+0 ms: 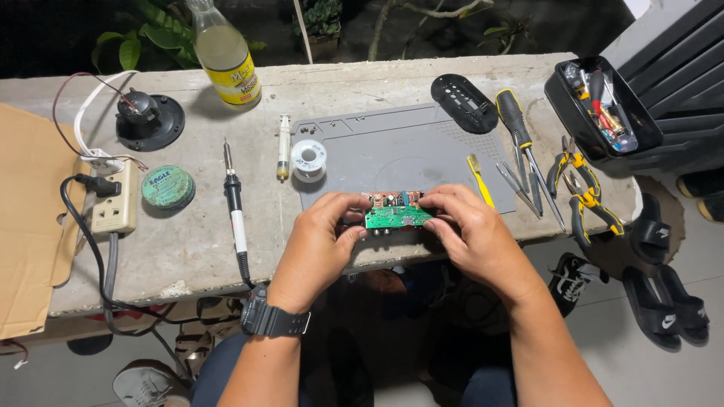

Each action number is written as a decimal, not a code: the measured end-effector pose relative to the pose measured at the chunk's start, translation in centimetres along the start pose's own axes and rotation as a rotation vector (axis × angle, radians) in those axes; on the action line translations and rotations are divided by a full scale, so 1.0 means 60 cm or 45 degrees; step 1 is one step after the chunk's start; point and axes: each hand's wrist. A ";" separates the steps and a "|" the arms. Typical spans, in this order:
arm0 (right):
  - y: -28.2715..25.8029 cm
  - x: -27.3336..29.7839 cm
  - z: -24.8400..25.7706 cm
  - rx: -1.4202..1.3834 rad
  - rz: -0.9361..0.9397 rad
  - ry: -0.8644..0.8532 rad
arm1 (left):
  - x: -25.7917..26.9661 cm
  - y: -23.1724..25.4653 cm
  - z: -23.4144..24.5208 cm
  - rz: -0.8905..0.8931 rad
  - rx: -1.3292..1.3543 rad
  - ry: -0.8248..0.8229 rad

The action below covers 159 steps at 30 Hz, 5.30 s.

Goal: The person holds a small green circuit board and attaches it to a larger orange circuit board. They align the components and press them together to connect the two boards.

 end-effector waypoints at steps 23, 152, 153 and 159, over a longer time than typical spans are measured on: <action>0.012 0.007 -0.004 0.045 0.071 0.015 | 0.004 -0.008 0.000 -0.082 -0.003 0.001; 0.096 -0.360 -0.201 0.320 0.286 -0.214 | 0.006 -0.024 0.001 -0.100 0.142 -0.092; 0.090 -0.361 -0.206 0.308 0.284 -0.219 | 0.005 -0.023 0.002 -0.120 0.117 -0.086; 0.056 -0.366 -0.241 0.405 0.306 -0.249 | 0.007 -0.029 -0.006 -0.132 0.159 -0.075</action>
Point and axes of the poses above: each hand's wrist, its own x-axis away from the middle knuckle, its own z-axis out of the back of the hand, y = z × x, and after that the axes turned 12 degrees about y, right-handed
